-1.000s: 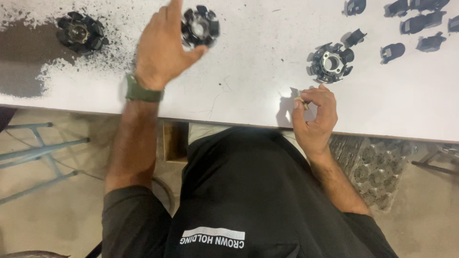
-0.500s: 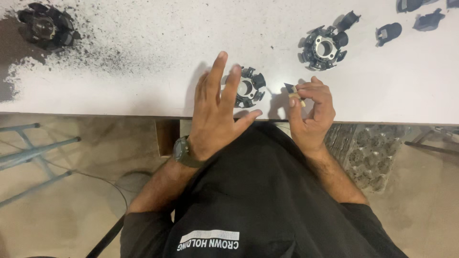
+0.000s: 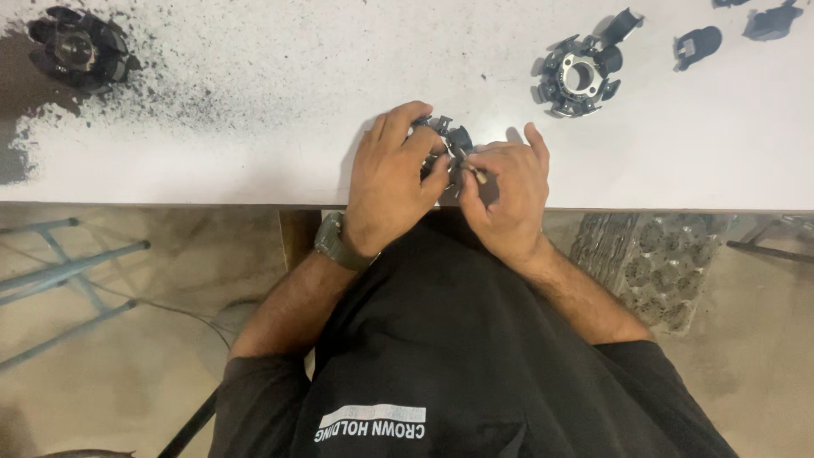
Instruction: The person sits at a white workbench and assembles small black plastic electrical components, fitting pieces together by hand and using a small blade to trim or adjust parts. They work through a pile of components one at a time, setting finished assemblies aside on the bench.
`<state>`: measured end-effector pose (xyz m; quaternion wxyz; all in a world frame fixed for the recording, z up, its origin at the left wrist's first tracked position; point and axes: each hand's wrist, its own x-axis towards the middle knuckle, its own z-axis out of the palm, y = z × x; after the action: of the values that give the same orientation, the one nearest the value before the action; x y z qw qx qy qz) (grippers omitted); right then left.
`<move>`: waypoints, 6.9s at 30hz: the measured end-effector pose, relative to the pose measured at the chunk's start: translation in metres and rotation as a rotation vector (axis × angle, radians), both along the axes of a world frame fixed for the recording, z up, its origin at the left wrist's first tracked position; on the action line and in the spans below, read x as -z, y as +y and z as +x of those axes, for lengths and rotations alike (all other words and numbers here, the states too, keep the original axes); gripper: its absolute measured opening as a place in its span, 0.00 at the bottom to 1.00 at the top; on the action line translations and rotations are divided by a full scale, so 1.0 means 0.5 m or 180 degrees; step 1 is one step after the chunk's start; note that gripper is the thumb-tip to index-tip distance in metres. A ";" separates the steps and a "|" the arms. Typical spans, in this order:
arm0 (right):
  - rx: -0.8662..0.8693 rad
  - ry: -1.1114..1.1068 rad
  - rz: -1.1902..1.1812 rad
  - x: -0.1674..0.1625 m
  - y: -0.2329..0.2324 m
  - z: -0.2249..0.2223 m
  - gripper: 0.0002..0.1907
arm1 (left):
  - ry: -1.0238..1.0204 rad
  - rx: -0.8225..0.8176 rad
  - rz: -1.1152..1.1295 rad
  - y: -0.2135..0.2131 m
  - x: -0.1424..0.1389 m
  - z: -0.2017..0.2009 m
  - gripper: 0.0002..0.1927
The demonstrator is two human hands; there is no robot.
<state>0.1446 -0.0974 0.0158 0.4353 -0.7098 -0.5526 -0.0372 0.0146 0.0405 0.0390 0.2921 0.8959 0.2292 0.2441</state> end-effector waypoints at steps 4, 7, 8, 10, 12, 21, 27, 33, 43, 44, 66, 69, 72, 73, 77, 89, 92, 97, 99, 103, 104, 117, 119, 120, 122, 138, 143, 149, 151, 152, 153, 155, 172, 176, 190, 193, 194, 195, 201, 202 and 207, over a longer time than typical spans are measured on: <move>-0.0054 -0.0218 0.0008 0.002 0.001 -0.003 0.17 | -0.0122 -0.0161 -0.0281 -0.011 0.008 -0.011 0.07; -0.0082 -0.0192 0.0053 0.000 0.001 -0.004 0.18 | -0.0295 -0.0202 -0.0312 -0.018 0.008 -0.012 0.08; -0.0109 -0.0180 0.0055 -0.002 0.000 -0.003 0.17 | -0.0364 -0.0219 -0.0280 -0.020 0.008 -0.012 0.08; -0.0154 -0.0097 0.0037 -0.007 0.001 -0.001 0.16 | -0.0427 -0.0192 -0.0037 -0.022 0.008 -0.012 0.09; -0.0177 0.0045 -0.0010 -0.015 0.002 0.000 0.14 | -0.0407 -0.0124 0.0028 -0.020 0.006 -0.014 0.09; -0.0277 0.0303 -0.0209 -0.036 0.005 0.011 0.11 | -0.0318 -0.0097 -0.0257 -0.022 0.006 -0.008 0.07; -0.0332 0.0219 -0.0001 -0.025 -0.001 0.012 0.13 | -0.0359 -0.0171 -0.0254 -0.021 0.014 -0.011 0.07; -0.0343 0.0074 -0.0099 -0.022 0.001 0.013 0.13 | -0.0370 -0.0066 0.0043 -0.009 0.015 -0.015 0.07; -0.0307 0.0206 -0.0272 -0.037 0.006 0.015 0.12 | -0.0216 -0.0109 -0.0016 -0.021 0.025 -0.002 0.06; -0.0318 0.0209 -0.0270 -0.037 0.006 0.015 0.12 | -0.0214 -0.0175 0.0014 -0.022 0.029 0.001 0.06; -0.0413 -0.0099 -0.0379 -0.042 0.000 0.013 0.12 | -0.0407 -0.0361 0.0082 -0.027 0.044 0.000 0.08; -0.0345 0.0068 -0.0130 -0.044 -0.005 0.014 0.12 | -0.0517 -0.0237 -0.0068 -0.007 0.031 -0.012 0.11; -0.0164 0.0257 -0.0112 -0.038 -0.005 0.012 0.10 | -0.0309 0.0068 0.0285 0.016 0.022 -0.020 0.16; -0.0190 0.0255 -0.0123 -0.036 -0.002 0.011 0.10 | -0.0231 0.0126 0.0347 0.021 0.021 -0.021 0.14; -0.0176 0.0311 -0.0145 -0.027 0.013 0.013 0.09 | -0.0227 0.0172 0.0248 0.032 0.014 -0.023 0.08; -0.0203 0.0307 -0.0128 -0.021 0.022 0.014 0.10 | 0.0204 0.0813 0.1273 0.048 -0.028 -0.030 0.08; -0.0190 0.0312 -0.0178 -0.018 0.020 0.015 0.10 | 0.0339 0.0938 0.1014 0.038 -0.027 -0.023 0.09; -0.0342 0.0213 0.0106 -0.010 0.010 0.016 0.12 | 0.0084 0.0486 0.0401 0.035 -0.018 -0.014 0.10; -0.0445 0.0144 0.0194 -0.006 0.005 0.014 0.12 | 0.0055 0.0380 0.0278 0.029 -0.016 -0.016 0.09; -0.0426 -0.0009 0.0063 0.004 0.004 0.013 0.13 | -0.0016 0.0338 0.0086 0.018 -0.015 -0.019 0.08; -0.0422 -0.0029 0.0046 0.006 0.004 0.014 0.13 | -0.0034 0.0337 0.0049 0.016 -0.016 -0.020 0.08; -0.0403 -0.0044 0.0219 0.029 -0.001 0.013 0.13 | -0.0140 0.0157 0.0090 -0.008 -0.005 -0.032 0.08; -0.0368 0.0018 0.0325 0.032 -0.002 0.014 0.13 | -0.0270 0.0151 0.0216 -0.010 -0.002 -0.031 0.08; -0.0346 0.0056 0.0370 0.033 -0.003 0.014 0.14 | -0.0270 0.0140 0.0263 -0.010 -0.001 -0.031 0.08; -0.0459 0.0022 0.0447 0.034 -0.005 0.013 0.14 | -0.0266 0.0125 0.0360 -0.010 0.001 -0.029 0.09; -0.0314 0.0053 0.0269 -0.015 0.010 0.004 0.17 | 0.0168 0.0660 0.1005 -0.001 -0.040 -0.027 0.11; -0.0311 0.0139 0.0283 -0.011 0.008 0.004 0.16 | 0.0186 0.0629 0.0622 -0.002 -0.033 -0.008 0.12; -0.0521 0.0055 0.0585 0.006 0.008 0.010 0.15 | -0.0192 0.0245 -0.0056 0.004 -0.023 -0.012 0.10; -0.0547 -0.0010 0.0560 0.010 0.010 0.011 0.15 | -0.0214 0.0204 -0.0077 0.002 -0.021 -0.014 0.10; -0.0537 -0.0021 0.0523 0.010 0.011 0.010 0.15 | -0.0231 0.0184 -0.0083 0.001 -0.020 -0.014 0.10; -0.0527 -0.0035 0.0484 0.010 0.012 0.010 0.15 | -0.0258 0.0168 -0.0082 0.000 -0.019 -0.015 0.10; -0.0503 -0.0032 0.0426 0.008 0.012 0.009 0.16 | -0.0315 0.0134 -0.0083 -0.002 -0.017 -0.015 0.09; -0.0609 -0.0066 0.0521 0.017 0.006 0.008 0.15 | -0.0320 0.0014 -0.0221 -0.011 -0.005 -0.020 0.08; -0.0524 -0.0086 0.0450 0.016 0.010 0.006 0.15 | -0.0295 -0.0038 -0.0121 -0.009 -0.005 -0.015 0.08; -0.0502 -0.0061 0.0425 0.012 0.012 0.006 0.15 | -0.0173 0.0037 -0.0155 -0.018 -0.003 -0.026 0.11; -0.0581 -0.0142 0.0419 0.014 0.013 0.005 0.16 | -0.0096 0.0042 -0.0133 -0.018 -0.001 -0.027 0.12; -0.0587 -0.0171 0.0402 0.015 0.014 0.006 0.17 | -0.0063 0.0046 -0.0126 -0.018 0.001 -0.026 0.12; -0.0595 -0.0200 0.0386 0.015 0.015 0.007 0.17 | -0.0066 0.0045 -0.0127 -0.018 0.004 -0.027 0.11; -0.0608 -0.0170 0.0363 0.010 0.014 0.005 0.18 | -0.0099 -0.0055 -0.0098 -0.023 0.013 -0.029 0.10; -0.0616 -0.0192 0.0372 0.009 0.014 0.005 0.19 | -0.0101 -0.0059 -0.0093 -0.023 0.012 -0.028 0.10; -0.0550 -0.0259 0.0354 0.010 0.018 -0.001 0.19 | -0.0212 -0.0089 -0.0110 -0.023 0.008 -0.029 0.12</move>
<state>0.1442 -0.0882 0.0109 0.4528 -0.6321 -0.6261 -0.0590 0.0002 0.0291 0.0353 0.3115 0.8788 0.2360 0.2738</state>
